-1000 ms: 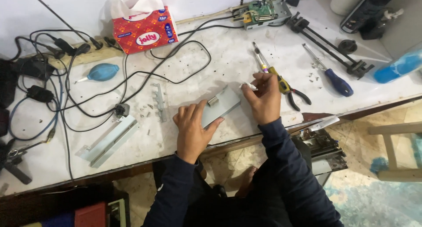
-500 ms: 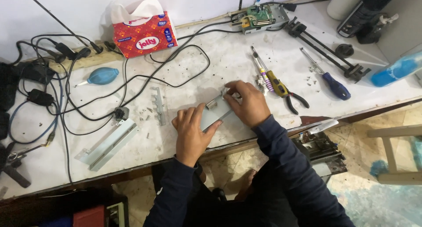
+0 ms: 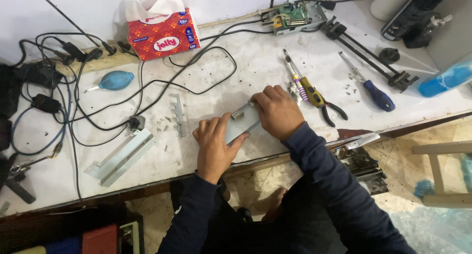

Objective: The person cleans a rectangular metal part by wiping it with a tissue and applying liquid from a spray bottle. They repeatedly wipe the part and the work surface, handling the metal piece and a tissue throughout the clip.

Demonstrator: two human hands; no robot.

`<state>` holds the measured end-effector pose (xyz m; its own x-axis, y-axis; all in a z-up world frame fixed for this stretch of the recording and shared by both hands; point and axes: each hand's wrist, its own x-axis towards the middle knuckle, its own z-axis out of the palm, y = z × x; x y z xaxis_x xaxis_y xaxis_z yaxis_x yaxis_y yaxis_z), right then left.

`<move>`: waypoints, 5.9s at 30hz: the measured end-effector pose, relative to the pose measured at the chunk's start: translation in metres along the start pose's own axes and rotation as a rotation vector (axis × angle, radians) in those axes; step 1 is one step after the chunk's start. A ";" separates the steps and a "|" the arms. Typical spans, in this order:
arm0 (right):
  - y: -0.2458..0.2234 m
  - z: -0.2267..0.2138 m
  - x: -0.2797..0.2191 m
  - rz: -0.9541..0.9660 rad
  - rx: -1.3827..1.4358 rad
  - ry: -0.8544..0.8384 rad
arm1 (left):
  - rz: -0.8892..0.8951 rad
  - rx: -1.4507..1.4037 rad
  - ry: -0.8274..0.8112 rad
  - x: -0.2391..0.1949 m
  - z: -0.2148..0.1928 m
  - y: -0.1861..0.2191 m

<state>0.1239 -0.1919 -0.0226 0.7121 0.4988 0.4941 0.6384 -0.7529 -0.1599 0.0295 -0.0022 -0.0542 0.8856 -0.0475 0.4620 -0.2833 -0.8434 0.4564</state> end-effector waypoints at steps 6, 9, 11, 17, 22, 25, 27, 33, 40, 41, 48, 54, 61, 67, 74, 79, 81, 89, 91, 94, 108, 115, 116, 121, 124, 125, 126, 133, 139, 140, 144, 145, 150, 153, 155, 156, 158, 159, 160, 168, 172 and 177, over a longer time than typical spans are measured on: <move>0.005 -0.010 -0.004 0.030 0.104 -0.104 | 0.014 0.028 0.045 -0.002 0.004 -0.002; 0.007 -0.037 -0.016 0.135 0.330 -0.163 | 0.009 0.008 0.042 -0.001 0.003 -0.002; 0.021 -0.023 -0.028 0.218 0.375 -0.123 | 0.003 0.002 0.040 -0.001 0.001 -0.001; 0.024 0.000 -0.046 0.469 0.618 0.014 | -0.002 -0.076 0.016 -0.001 -0.004 0.001; -0.004 -0.023 -0.041 0.369 0.769 0.107 | -0.029 -0.249 0.072 -0.001 -0.014 -0.003; -0.022 -0.050 -0.041 0.210 0.629 0.181 | -0.003 -0.332 0.093 -0.003 -0.017 -0.004; -0.025 -0.057 -0.044 0.127 0.612 0.193 | 0.021 -0.376 0.067 -0.003 -0.019 -0.005; -0.017 -0.037 -0.060 0.224 0.679 0.241 | 0.083 -0.359 0.027 0.003 -0.027 0.005; -0.024 -0.049 -0.067 0.275 0.813 0.305 | -0.006 -0.623 0.057 -0.010 -0.018 -0.024; -0.020 -0.044 -0.070 0.305 0.881 0.353 | -0.011 -0.687 0.042 -0.010 -0.020 -0.023; -0.034 -0.050 -0.070 0.152 0.981 0.395 | -0.008 -0.833 -0.005 -0.009 -0.018 -0.028; -0.048 -0.058 -0.033 0.092 0.806 0.408 | 0.012 -0.914 -0.021 -0.009 -0.022 -0.031; -0.038 -0.057 -0.037 0.181 0.943 0.444 | 0.021 -0.920 0.023 -0.010 -0.022 -0.029; -0.047 -0.060 -0.035 0.114 0.842 0.395 | 0.029 -0.910 0.010 -0.011 -0.020 -0.028; -0.022 -0.039 -0.039 0.362 0.730 0.440 | -0.016 -0.576 0.066 -0.003 -0.025 -0.004; -0.038 -0.034 -0.042 0.336 0.553 0.363 | -0.060 -0.343 0.034 0.001 -0.013 0.003; -0.036 -0.017 -0.042 0.282 0.390 0.324 | -0.006 -0.333 0.065 0.003 -0.016 0.005; -0.043 0.021 -0.037 0.189 0.064 0.242 | -0.042 -0.389 0.067 -0.004 -0.007 -0.009; -0.059 0.023 -0.040 0.170 0.042 0.236 | -0.027 -0.376 0.066 -0.004 -0.006 -0.008; -0.077 0.025 -0.042 0.124 0.099 0.224 | -0.032 -0.375 0.058 -0.004 -0.005 -0.009; -0.077 0.058 -0.036 -0.043 0.036 0.270 | 0.057 -0.299 0.174 -0.012 0.015 -0.018; -0.053 0.036 -0.027 -0.015 0.109 0.165 | 0.024 -0.261 0.139 -0.009 0.019 -0.014; -0.051 0.024 -0.023 -0.173 0.271 0.049 | 0.041 -0.303 0.109 -0.010 0.015 -0.013; -0.013 0.000 -0.029 -0.091 0.594 -0.215 | 0.002 -0.310 0.037 -0.010 0.009 -0.010; 0.014 0.020 -0.037 0.038 0.228 0.096 | 0.008 -0.283 0.054 -0.011 0.011 -0.011; 0.019 0.030 -0.036 0.042 0.197 0.122 | -0.006 -0.290 0.028 -0.011 0.010 -0.010; 0.027 0.040 -0.037 0.052 0.159 0.155 | -0.009 -0.301 0.000 -0.009 0.011 -0.009; -0.009 0.036 -0.012 0.132 0.085 0.151 | 0.010 -0.331 0.041 -0.003 0.002 -0.006; -0.007 0.029 -0.007 0.129 0.093 0.116 | 0.052 -0.308 0.048 -0.004 -0.001 -0.008; -0.009 0.026 -0.009 0.133 0.092 0.095 | 0.051 -0.313 0.044 -0.004 0.000 -0.009; -0.001 0.023 -0.024 0.206 -0.009 0.052 | 0.060 -0.304 0.029 -0.004 0.002 -0.008; -0.009 0.024 -0.026 0.205 -0.013 0.050 | 0.058 -0.309 0.031 -0.004 0.001 -0.007; -0.055 0.013 -0.038 0.105 -0.091 0.193 | -0.014 -0.338 0.007 -0.002 -0.009 0.000; -0.068 0.005 -0.038 0.071 -0.014 0.178 | -0.035 -0.396 -0.019 -0.002 -0.016 0.005; -0.068 0.010 -0.035 0.066 -0.001 0.182 | -0.015 -0.368 -0.014 -0.002 -0.013 0.004; -0.068 0.012 -0.034 0.056 0.016 0.183 | -0.001 -0.337 -0.006 -0.003 -0.012 0.004; -0.077 0.016 -0.032 0.048 0.033 0.192 | 0.024 -0.314 0.012 -0.007 -0.003 -0.003; -0.082 0.019 -0.030 0.043 0.052 0.203 | 0.050 -0.288 0.028 -0.008 0.001 -0.007; -0.080 0.021 -0.029 0.041 0.050 0.203 | 0.049 -0.289 0.030 -0.008 0.002 -0.007; -0.072 0.041 -0.024 0.123 -0.015 0.289 | 0.027 -0.340 0.004 -0.006 -0.004 -0.004; -0.074 0.032 -0.022 0.048 0.180 0.153 | 0.075 -0.318 0.060 -0.008 -0.001 -0.006; -0.056 0.010 -0.036 0.140 0.701 0.015 | 0.112 -0.220 0.103 -0.005 -0.004 -0.001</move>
<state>0.0656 -0.1629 -0.0401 0.8002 0.4077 0.4398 0.5824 -0.3533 -0.7321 0.0235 0.0004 -0.0543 0.8054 -0.0698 0.5886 -0.4606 -0.6987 0.5474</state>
